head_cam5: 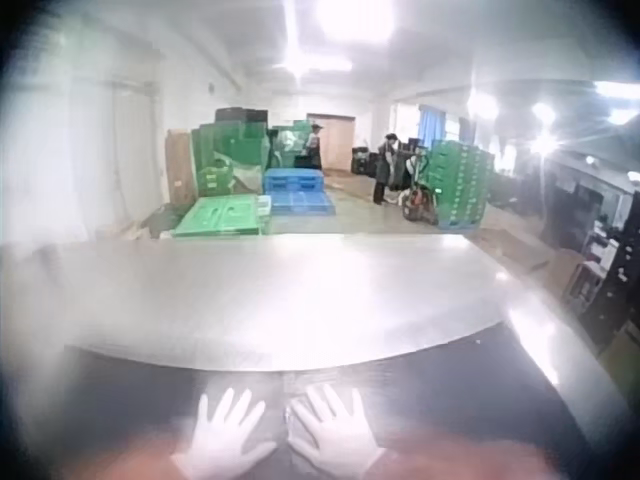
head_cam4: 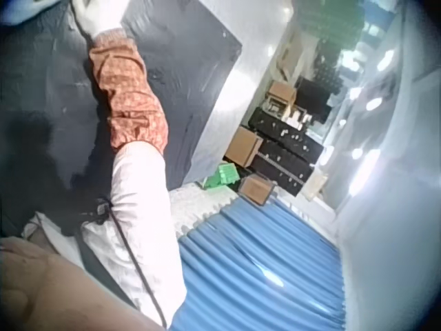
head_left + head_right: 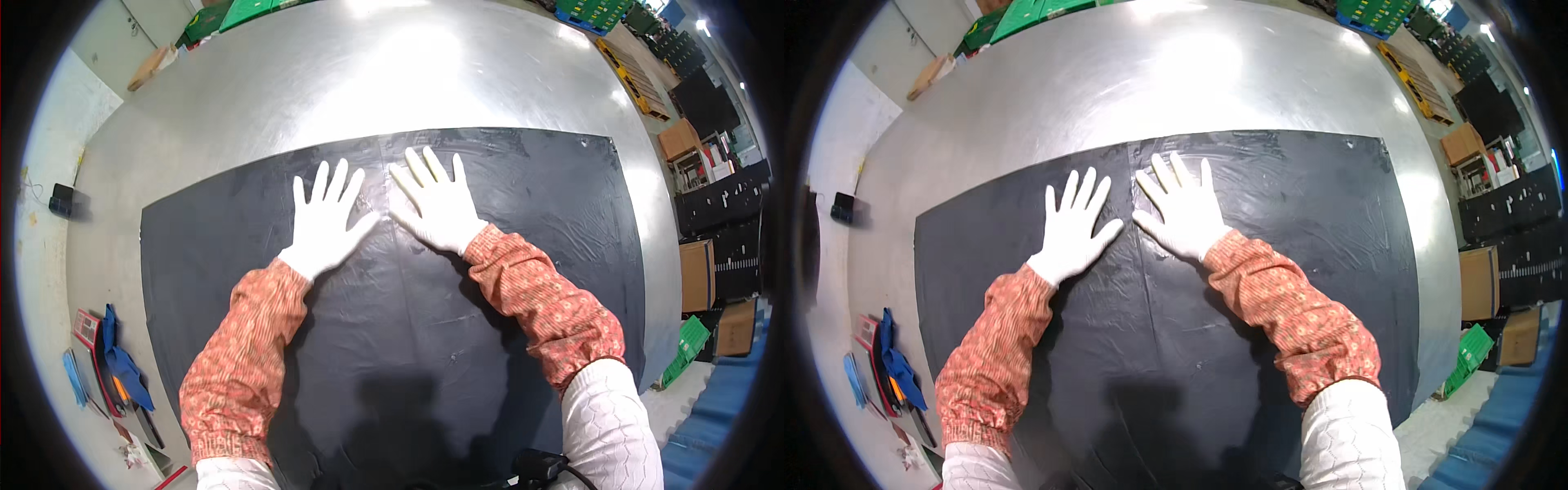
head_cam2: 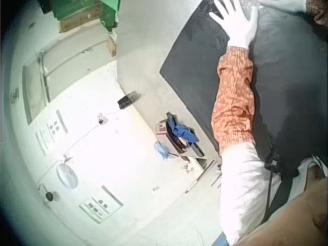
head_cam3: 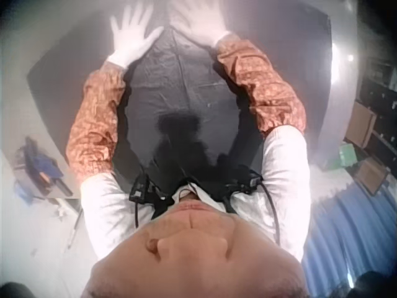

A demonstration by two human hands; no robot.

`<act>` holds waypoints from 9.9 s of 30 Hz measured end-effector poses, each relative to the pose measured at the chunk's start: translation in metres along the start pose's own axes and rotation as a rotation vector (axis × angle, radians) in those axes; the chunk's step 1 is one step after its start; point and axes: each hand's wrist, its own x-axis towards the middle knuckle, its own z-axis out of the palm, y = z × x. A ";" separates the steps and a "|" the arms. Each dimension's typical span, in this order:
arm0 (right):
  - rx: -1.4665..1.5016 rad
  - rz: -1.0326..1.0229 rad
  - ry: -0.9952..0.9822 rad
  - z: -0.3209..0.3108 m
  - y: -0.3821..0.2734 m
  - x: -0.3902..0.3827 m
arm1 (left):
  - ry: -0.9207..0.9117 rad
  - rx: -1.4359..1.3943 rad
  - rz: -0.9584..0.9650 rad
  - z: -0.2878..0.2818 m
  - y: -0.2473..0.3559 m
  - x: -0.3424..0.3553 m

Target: Place a black plastic liner or bag onto a metal preparation table and smooth it out.

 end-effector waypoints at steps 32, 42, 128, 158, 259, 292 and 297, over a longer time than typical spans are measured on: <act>-0.105 0.478 -0.039 -0.030 0.117 -0.091 | -0.144 0.058 -0.215 0.008 0.012 0.022; -0.320 0.921 0.094 -0.099 0.146 -0.217 | 0.000 0.247 -0.183 0.009 -0.014 0.019; -0.353 0.983 0.093 -0.089 0.345 -0.116 | -0.382 -0.291 0.409 -0.066 0.156 -0.171; -0.149 0.161 -0.155 -0.061 0.009 -0.127 | 0.065 0.409 -0.630 -0.029 -0.343 -0.225; -0.287 1.691 -0.244 -0.150 -0.090 -0.611 | -0.162 -0.033 0.106 -0.058 0.170 -0.268; -0.425 1.188 -0.181 -0.151 0.161 -0.434 | -0.362 -0.083 0.028 -0.076 0.165 -0.271; -0.562 0.955 0.093 -0.162 0.094 -0.413 | -0.371 -0.054 0.034 -0.078 0.165 -0.270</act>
